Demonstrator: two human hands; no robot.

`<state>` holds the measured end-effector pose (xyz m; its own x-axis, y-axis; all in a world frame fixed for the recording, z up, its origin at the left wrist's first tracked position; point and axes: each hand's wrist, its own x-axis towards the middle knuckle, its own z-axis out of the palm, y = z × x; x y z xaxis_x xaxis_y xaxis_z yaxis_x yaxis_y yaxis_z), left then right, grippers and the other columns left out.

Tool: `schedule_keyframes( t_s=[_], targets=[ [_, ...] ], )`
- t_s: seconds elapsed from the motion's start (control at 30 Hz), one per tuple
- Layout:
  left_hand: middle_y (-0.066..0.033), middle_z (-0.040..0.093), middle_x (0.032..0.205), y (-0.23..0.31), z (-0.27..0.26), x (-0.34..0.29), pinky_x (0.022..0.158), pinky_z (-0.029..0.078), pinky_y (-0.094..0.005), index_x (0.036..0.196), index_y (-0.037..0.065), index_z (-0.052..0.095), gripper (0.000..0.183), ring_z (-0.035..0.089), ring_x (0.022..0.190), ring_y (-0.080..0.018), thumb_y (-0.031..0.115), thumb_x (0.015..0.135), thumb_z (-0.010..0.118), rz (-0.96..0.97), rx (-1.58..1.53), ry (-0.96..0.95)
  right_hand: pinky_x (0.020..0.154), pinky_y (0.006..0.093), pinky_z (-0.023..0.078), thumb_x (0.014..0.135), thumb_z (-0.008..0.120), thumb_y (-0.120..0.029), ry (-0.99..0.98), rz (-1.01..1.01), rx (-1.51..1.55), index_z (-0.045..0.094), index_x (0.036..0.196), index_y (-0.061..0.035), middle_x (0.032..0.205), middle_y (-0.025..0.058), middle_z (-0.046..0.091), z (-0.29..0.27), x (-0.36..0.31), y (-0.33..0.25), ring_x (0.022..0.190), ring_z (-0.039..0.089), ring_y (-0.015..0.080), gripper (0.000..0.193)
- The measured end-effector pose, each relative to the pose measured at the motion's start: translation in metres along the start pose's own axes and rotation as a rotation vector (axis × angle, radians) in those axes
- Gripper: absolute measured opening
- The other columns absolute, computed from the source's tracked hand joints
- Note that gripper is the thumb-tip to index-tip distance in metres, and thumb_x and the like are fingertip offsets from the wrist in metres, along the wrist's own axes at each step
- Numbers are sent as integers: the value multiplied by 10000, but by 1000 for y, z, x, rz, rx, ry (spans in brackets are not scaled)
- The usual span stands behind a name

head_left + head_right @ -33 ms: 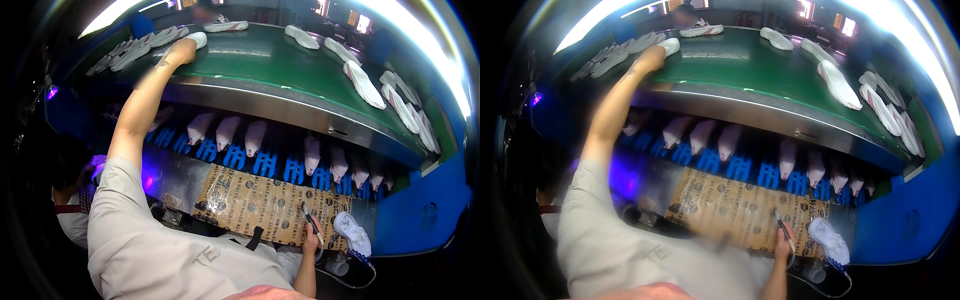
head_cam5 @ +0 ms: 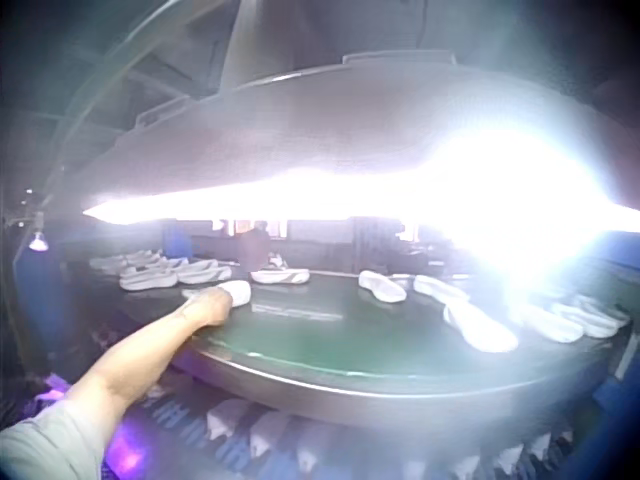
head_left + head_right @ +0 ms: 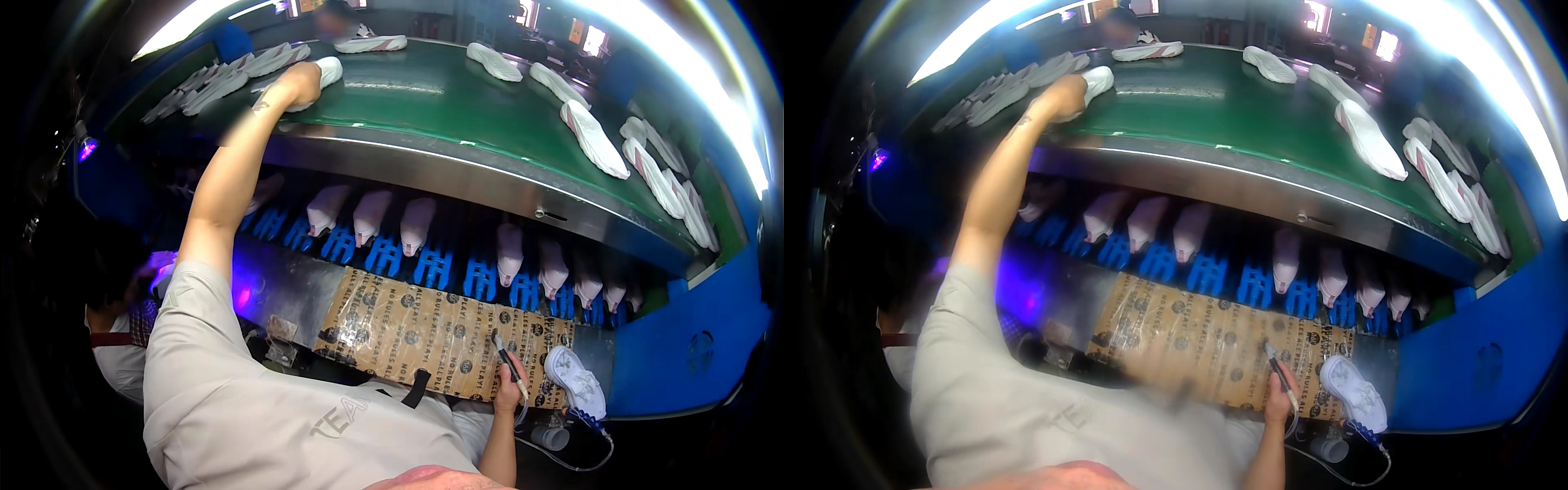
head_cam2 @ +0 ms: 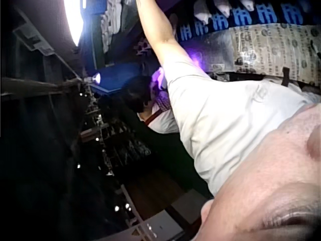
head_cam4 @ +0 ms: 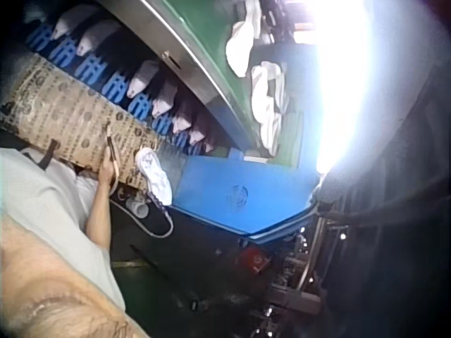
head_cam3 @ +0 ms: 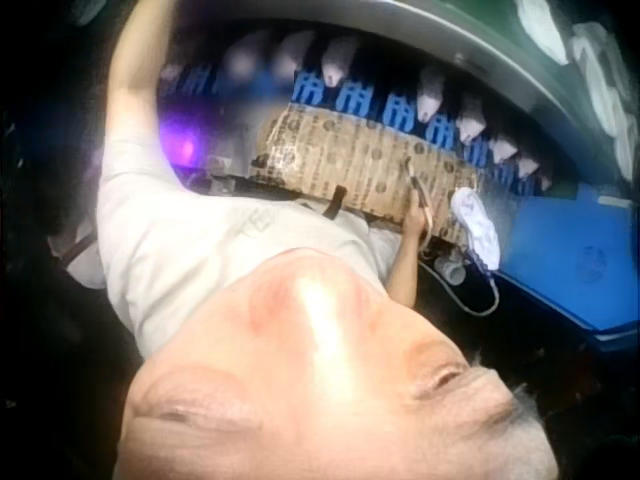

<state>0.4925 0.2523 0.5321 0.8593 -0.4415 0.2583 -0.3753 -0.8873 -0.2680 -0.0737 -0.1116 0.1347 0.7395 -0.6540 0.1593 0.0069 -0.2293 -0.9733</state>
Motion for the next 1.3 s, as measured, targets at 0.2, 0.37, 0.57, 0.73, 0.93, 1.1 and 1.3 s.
schedule_keyframes(
  t_s=[0.2,0.37,0.57,0.73,0.93,1.1,1.3],
  targets=[
    [-250,698,1215,10,-7,-35,988,523,-479,1147,0,726,530,658,1160,-414,475,969,576,-434,-198,102,834,277,509,966,690,-159,-5,-76,1,677,1256,40,1122,80,696,-4,-1,22,911,621,134,352],
    [-308,668,1232,16,16,-48,1045,480,-472,1256,-78,608,605,626,1202,-433,399,893,690,-314,-474,240,784,249,491,973,682,-171,7,-7,104,681,1243,21,1070,54,694,4,0,5,843,599,108,332],
    [-206,718,1159,54,6,-111,893,574,-331,1390,-102,531,588,716,1046,-229,99,869,717,-273,-1375,747,656,203,431,993,644,-148,76,179,352,652,1240,-24,874,1,607,6,-3,-12,707,504,66,276],
    [-195,696,1205,133,11,-210,907,592,-340,1326,-86,546,489,717,1036,-262,92,891,681,-83,-1976,277,638,210,420,1016,614,-158,118,209,612,600,1260,-2,814,-6,550,1,-4,-43,684,475,74,289],
    [-265,601,1371,256,70,-297,1035,545,-493,1505,20,433,623,622,1252,-394,412,1025,503,-102,-2794,-473,695,285,412,1000,631,-175,35,212,859,600,1267,5,789,13,539,7,-5,-84,680,454,95,324],
    [-190,632,1330,319,112,-336,980,594,-478,1508,99,432,719,659,1202,-331,595,1080,135,-280,-2700,-711,687,260,431,963,669,-114,-133,262,780,643,1238,30,835,27,607,32,-2,-130,707,511,103,312],
    [-154,606,1372,345,114,-350,1089,518,-473,1495,117,441,705,627,1248,-293,593,1083,123,-241,-2749,-882,761,276,554,899,711,-18,-173,-140,95,745,1175,-14,1013,118,757,73,13,-178,861,702,173,279]
  ],
)
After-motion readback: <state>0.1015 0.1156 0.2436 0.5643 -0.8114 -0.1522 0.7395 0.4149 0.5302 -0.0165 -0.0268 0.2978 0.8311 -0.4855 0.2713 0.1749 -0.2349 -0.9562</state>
